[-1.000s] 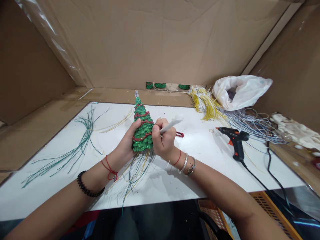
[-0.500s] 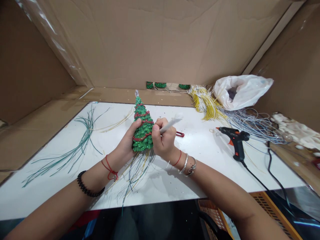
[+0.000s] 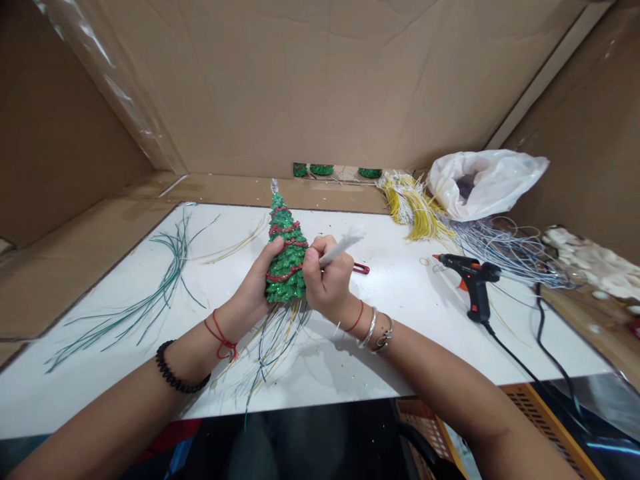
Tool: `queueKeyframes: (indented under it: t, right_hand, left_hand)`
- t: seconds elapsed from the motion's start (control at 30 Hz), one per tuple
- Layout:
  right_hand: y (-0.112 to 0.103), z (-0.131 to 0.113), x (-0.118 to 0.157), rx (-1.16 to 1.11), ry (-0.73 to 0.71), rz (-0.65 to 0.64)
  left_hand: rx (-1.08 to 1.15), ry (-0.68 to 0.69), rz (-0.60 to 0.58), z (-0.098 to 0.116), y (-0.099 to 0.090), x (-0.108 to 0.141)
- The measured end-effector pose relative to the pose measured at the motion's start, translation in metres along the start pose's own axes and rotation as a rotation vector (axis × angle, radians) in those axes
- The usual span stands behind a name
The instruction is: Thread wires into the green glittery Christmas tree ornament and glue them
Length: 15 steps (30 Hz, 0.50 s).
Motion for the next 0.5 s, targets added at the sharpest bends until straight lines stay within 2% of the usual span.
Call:
queueKeyframes:
  t: [0.27,0.5]
  right_hand:
    - [-0.001,0.003,-0.001,-0.001,0.015,0.016]
    - [-0.005,0.013,-0.005,-0.015,0.050,0.091]
  left_hand:
    - [-0.021,0.005,-0.005,0.000,0.001,0.001]
    - [0.094,-0.087,-0.037,0.006,0.004,-0.001]
Point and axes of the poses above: each hand's wrist, its own x-axis away from the middle knuckle, its own y-axis out of the palm, z = x × y, the point moved 2 cm from there along -x, towards the middle knuckle, and after that the axes turned 5 degrees about z, right-handed, at the moved point
